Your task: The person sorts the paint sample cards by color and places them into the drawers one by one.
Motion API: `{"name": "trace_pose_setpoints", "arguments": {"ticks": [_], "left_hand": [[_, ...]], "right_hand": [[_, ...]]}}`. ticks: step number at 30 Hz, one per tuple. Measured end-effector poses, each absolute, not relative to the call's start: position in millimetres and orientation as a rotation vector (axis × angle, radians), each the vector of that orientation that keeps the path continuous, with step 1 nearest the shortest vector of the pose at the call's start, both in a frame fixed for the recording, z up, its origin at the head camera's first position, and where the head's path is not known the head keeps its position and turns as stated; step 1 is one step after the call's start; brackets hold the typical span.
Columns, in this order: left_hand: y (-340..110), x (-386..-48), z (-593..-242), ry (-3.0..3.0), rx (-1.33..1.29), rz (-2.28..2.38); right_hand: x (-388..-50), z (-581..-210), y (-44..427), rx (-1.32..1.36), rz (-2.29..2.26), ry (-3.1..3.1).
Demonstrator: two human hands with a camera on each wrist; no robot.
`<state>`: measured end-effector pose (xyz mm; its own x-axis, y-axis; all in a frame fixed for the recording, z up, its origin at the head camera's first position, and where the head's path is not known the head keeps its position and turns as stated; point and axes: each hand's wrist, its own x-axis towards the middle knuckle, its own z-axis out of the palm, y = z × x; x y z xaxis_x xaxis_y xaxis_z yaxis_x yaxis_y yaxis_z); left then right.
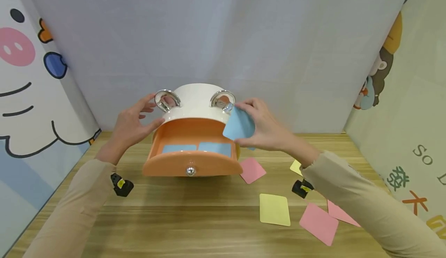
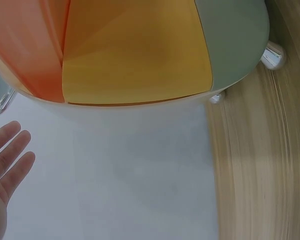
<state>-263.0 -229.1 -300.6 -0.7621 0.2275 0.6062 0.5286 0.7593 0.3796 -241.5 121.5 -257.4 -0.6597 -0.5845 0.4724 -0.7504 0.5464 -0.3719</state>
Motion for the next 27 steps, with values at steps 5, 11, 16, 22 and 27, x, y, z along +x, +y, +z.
{"name": "trace_pose_setpoints", "arguments": {"ticks": [5, 11, 16, 22, 27], "left_hand": [[-230, -263, -299, -2.421, -0.562, -0.740], [-229, -263, -301, -2.420, -0.569, -0.741], [-228, -263, -301, -2.408, -0.581, -0.747], [-229, -264, -302, -2.407, -0.587, -0.739], [-229, -264, -301, -2.405, -0.579, -0.740]], "right_hand": [[-244, -253, 97, 1.268, 0.710, -2.505], [-246, -253, 77, 1.377, 0.629, -2.498], [-249, -253, 70, 1.416, 0.636, -2.501], [-252, -256, 65, 1.430, 0.671, -2.522], [-252, -254, 61, 1.443, 0.683, -2.513]]}}
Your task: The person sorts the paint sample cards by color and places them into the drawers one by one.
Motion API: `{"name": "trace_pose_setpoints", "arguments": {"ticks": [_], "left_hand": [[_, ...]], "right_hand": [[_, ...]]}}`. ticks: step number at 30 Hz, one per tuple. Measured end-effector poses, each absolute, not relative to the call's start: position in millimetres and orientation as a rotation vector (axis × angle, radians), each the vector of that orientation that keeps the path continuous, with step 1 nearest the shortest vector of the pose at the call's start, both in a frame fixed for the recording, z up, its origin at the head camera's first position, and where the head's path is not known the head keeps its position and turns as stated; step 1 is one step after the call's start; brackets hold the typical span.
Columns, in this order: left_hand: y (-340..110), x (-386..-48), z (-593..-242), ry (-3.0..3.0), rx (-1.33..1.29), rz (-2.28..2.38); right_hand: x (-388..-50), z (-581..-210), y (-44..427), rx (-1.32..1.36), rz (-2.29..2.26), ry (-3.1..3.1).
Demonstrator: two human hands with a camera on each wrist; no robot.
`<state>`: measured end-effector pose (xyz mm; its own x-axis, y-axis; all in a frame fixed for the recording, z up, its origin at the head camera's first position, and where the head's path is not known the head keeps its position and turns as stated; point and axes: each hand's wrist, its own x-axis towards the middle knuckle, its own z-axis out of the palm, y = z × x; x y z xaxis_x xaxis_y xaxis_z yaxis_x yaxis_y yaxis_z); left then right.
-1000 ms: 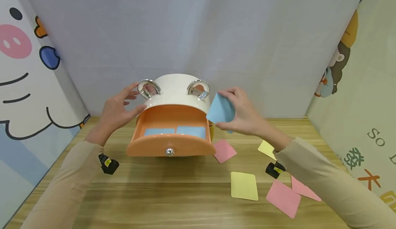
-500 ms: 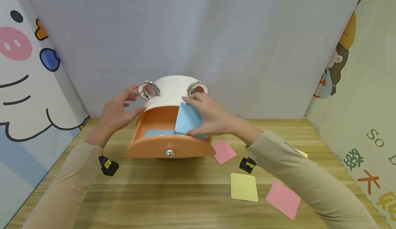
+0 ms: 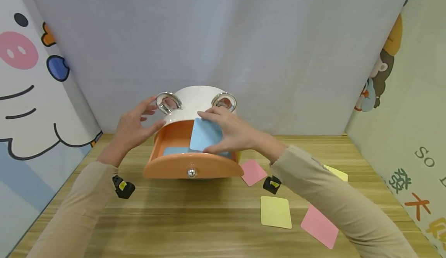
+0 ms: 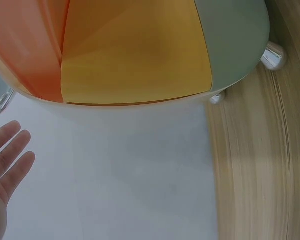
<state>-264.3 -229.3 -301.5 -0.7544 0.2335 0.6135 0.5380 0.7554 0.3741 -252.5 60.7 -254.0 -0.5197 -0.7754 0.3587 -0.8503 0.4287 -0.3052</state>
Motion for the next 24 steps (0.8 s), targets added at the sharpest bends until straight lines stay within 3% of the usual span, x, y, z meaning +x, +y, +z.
{"name": "trace_pose_setpoints", "arguments": {"ticks": [24], "left_hand": [[-230, -264, -302, -2.396, -0.583, -0.746]], "right_hand": [[-242, -256, 89, 1.445, 1.030, -2.378]]}}
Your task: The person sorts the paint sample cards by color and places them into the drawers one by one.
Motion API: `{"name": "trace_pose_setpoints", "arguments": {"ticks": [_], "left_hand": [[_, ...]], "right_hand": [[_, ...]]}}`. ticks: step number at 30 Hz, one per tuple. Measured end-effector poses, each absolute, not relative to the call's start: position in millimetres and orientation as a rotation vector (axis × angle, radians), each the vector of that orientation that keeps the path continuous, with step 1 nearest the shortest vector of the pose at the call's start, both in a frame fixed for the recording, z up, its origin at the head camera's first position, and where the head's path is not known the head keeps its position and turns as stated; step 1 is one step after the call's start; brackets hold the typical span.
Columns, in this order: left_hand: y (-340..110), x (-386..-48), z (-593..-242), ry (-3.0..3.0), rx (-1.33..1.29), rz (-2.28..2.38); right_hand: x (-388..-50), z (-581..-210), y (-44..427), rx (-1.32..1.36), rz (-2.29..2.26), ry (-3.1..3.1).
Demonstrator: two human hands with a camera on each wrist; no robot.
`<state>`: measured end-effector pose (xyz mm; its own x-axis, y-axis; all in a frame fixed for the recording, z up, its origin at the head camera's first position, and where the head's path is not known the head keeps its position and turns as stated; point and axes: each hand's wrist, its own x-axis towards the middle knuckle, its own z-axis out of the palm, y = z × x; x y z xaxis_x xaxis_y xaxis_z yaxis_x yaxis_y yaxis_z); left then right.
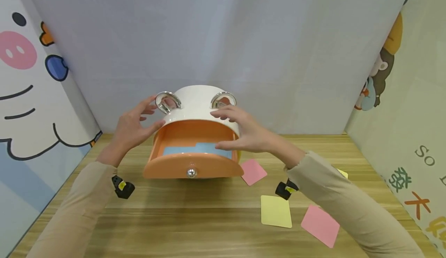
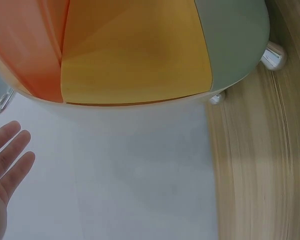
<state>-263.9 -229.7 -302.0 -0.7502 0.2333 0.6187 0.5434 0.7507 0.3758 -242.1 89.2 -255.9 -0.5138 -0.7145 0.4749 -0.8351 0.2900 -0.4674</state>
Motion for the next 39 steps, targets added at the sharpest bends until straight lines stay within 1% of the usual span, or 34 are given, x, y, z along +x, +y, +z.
{"name": "trace_pose_setpoints", "arguments": {"ticks": [4, 10, 15, 23, 27, 32, 39], "left_hand": [[-229, -264, -302, -2.391, -0.593, -0.755], [-228, -263, -301, -2.394, -0.589, -0.766], [-227, -263, -301, -2.397, -0.580, -0.761], [-228, -262, -301, -2.408, -0.572, -0.766], [-227, -262, -299, -2.402, -0.575, -0.759], [-228, -262, -299, -2.387, -0.580, -0.761], [-228, -263, -302, -2.378, -0.593, -0.765]], "right_hand": [[-227, -259, 93, 1.385, 1.119, -2.234], [-188, -274, 83, 1.154, 1.286, -2.023], [-162, -293, 72, 1.022, 1.448, -1.974], [-139, -332, 50, 0.920, 1.596, -1.980], [-136, -339, 41, 0.904, 1.619, -1.990], [-142, -348, 31, 0.911, 1.565, -1.976], [-153, -354, 20, 0.934, 1.126, -1.851]]}}
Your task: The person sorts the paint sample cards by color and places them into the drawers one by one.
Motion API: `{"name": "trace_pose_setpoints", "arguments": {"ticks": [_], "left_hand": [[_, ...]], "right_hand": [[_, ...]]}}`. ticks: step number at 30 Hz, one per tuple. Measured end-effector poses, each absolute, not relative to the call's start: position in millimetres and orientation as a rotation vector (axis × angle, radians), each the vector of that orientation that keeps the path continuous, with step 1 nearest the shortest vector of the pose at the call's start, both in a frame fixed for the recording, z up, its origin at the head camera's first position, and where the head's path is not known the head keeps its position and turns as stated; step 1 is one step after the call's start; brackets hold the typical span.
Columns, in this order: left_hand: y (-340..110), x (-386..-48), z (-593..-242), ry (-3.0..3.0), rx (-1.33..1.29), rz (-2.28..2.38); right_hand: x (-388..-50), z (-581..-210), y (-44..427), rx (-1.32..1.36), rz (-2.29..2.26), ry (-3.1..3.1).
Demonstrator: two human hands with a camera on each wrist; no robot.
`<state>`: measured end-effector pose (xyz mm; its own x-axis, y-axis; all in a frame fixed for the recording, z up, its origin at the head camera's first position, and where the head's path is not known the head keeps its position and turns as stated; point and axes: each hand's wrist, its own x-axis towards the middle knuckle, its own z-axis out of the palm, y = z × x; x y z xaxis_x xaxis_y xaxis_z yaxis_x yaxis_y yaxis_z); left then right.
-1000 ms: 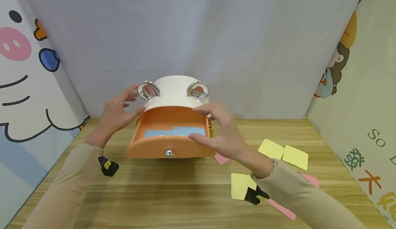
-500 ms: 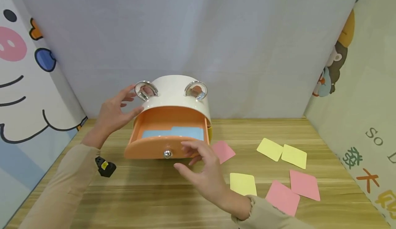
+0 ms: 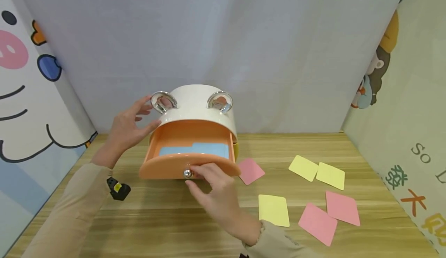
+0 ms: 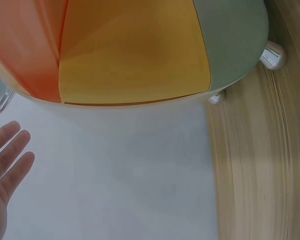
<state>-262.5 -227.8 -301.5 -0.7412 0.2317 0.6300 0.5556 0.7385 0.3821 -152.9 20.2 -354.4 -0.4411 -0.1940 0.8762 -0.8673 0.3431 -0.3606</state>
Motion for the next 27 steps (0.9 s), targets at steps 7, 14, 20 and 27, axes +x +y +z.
{"name": "trace_pose_setpoints", "arguments": {"ticks": [7, 14, 20, 27], "left_hand": [[-228, -263, -303, -2.382, -0.589, -0.768], [-228, -263, -303, -2.396, -0.578, -0.780], [-228, -263, -302, -2.398, -0.568, -0.786], [-228, -262, -303, -2.414, -0.562, -0.794]], "right_hand": [[-155, -355, 15, 0.880, 0.932, -1.812], [-158, -356, 13, 0.860, 0.899, -1.798], [-167, -353, 12, 0.838, 0.863, -1.804], [-185, -350, 12, 0.794, 0.857, -1.900]]}}
